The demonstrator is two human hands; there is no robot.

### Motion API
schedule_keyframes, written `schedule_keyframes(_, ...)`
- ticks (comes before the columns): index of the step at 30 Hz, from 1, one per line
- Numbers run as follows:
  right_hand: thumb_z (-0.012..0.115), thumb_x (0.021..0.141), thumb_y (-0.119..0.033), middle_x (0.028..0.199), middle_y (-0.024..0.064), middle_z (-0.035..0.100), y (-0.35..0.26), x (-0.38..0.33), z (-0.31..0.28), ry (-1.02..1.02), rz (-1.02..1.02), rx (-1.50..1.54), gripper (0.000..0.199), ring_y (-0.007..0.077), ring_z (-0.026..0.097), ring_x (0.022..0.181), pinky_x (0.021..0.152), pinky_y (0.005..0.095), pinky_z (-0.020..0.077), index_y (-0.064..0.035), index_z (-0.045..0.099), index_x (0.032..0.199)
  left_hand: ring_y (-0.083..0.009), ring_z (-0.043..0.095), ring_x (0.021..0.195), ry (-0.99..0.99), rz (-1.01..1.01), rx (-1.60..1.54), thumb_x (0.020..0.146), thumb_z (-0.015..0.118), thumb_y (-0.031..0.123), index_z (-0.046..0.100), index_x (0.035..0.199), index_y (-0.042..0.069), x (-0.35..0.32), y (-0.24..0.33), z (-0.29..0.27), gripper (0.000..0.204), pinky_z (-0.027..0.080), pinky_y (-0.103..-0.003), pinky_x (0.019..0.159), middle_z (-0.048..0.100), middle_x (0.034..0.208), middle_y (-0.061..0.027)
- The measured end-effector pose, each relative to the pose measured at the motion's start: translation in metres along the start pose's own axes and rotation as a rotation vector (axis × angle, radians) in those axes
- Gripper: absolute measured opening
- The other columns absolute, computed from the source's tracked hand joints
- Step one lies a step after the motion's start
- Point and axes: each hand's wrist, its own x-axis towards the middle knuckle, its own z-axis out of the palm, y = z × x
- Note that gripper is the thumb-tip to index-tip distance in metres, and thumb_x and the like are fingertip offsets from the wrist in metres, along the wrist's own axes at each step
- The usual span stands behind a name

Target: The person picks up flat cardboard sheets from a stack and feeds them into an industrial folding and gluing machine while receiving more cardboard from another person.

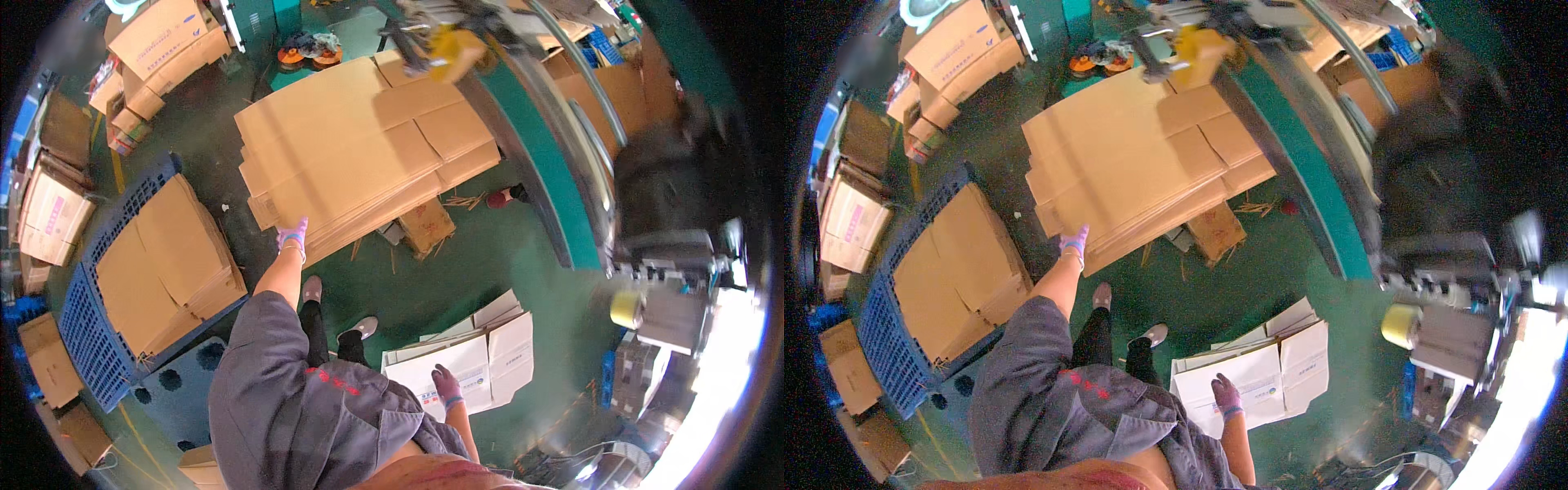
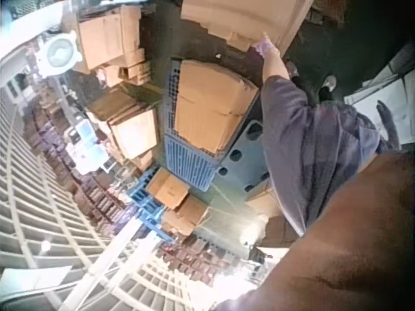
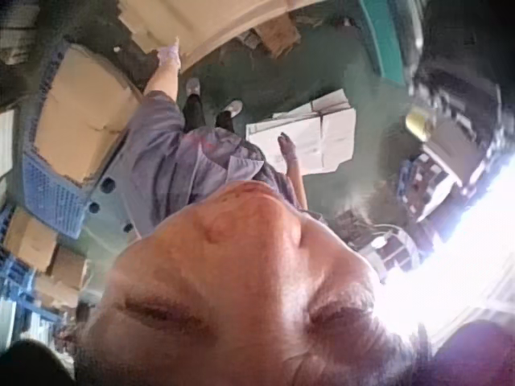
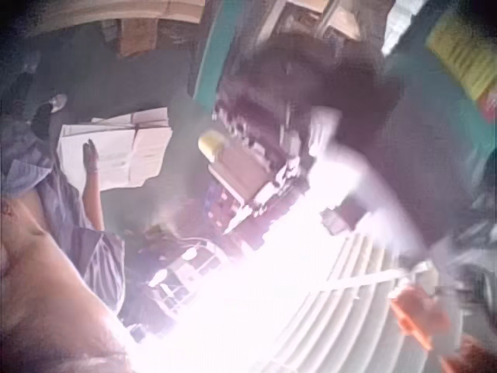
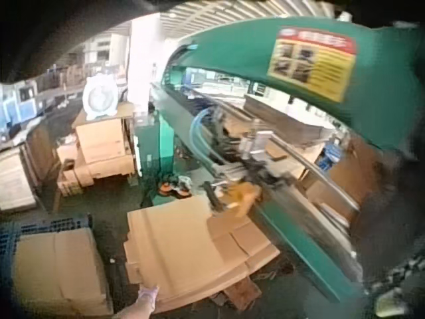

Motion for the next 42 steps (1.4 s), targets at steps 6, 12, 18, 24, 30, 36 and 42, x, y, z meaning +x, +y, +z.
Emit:
schedule_keyframes(6,0.056,0.086,-0.041,0.107,0.022,0.062,-0.044,0.033,0.003,0.013,-0.043,-0.156,0.046,0.0365,0.058,0.103,0.088,0.0423,0.0463,-0.0086,0.057,0.118,-0.0264,0.061,0.094,-0.34,0.076,-0.142,0.073,0.074,0.019,0.05,0.122,-0.002,0.058,-0.027,-0.018,0.059,0.055,-0.035,0.065,0.058,0.117,-0.0143)
schedule_keyframes(12,0.067,0.075,-0.03,0.115,0.0202,0.057,-0.197,0.065,0.012,0.329,-0.675,-0.42,0.055,0.0389,0.054,0.104,0.087,0.0455,0.0449,-0.0035,0.051,0.12,-0.0217,0.063,0.073,-0.839,0.028,-0.599,0.074,0.074,0.017,0.061,0.094,-0.001,-0.04,0.043,-0.105,0.029,0.054,-0.036,0.058,0.064,0.088,-0.0105)
schedule_keyframes(18,0.055,0.076,-0.01,0.122,0.0146,0.054,-0.358,0.026,-0.062,0.576,-1.139,-0.239,0.048,0.0314,0.05,0.114,0.101,0.0383,0.0385,-0.0043,0.051,0.124,-0.0186,0.063,0.078,-1.232,1.346,-0.045,0.078,0.068,0.03,0.066,0.095,0.008,-0.25,0.176,-0.224,0.028,0.051,-0.031,0.072,0.064,0.079,-0.0053)
schedule_keyframes(24,0.06,0.081,-0.021,0.119,0.0183,0.059,-0.294,-0.069,-0.133,0.573,-1.073,0.081,0.04,0.0309,0.056,0.112,0.097,0.0395,0.0427,-0.0008,0.061,0.115,-0.0243,0.059,0.085,-0.183,2.433,0.11,0.072,0.07,0.035,0.061,0.097,0.017,-0.264,0.296,-0.347,0.032,0.049,-0.041,0.081,0.059,0.089,-0.0036)
schedule_keyframes(30,0.063,0.078,-0.031,0.114,0.0168,0.062,-0.25,-0.085,-0.118,0.504,-0.952,0.175,0.047,0.0326,0.058,0.105,0.093,0.0392,0.0442,0.0001,0.061,0.113,-0.0178,0.062,0.078,-1.005,2.032,0.61,0.08,0.067,0.033,0.063,0.101,0.013,-0.259,0.352,-0.269,0.029,0.05,-0.031,0.076,0.063,0.08,-0.0031)
schedule_keyframes(36,0.066,0.077,-0.028,0.116,0.0151,0.061,-0.222,-0.062,-0.126,0.513,-1.022,0.311,0.046,0.0327,0.058,0.104,0.09,0.0383,0.0453,-0.0032,0.06,0.115,-0.0217,0.059,0.092,-0.678,2.198,0.108,0.086,0.061,0.035,0.061,0.105,0.009,-0.286,0.357,-0.228,0.032,0.046,-0.038,0.085,0.062,0.098,-0.0076)
schedule_keyframes(42,0.065,0.08,-0.032,0.11,0.0157,0.063,-0.18,-0.03,-0.141,0.549,-1.081,0.422,0.044,0.0305,0.06,0.099,0.086,0.0356,0.0477,-0.0031,0.062,0.113,-0.026,0.05,0.102,0.174,2.524,0.262,0.08,0.056,0.053,0.051,0.121,0.009,-0.268,0.321,-0.206,0.06,0.037,-0.05,0.098,0.054,0.112,-0.0094)
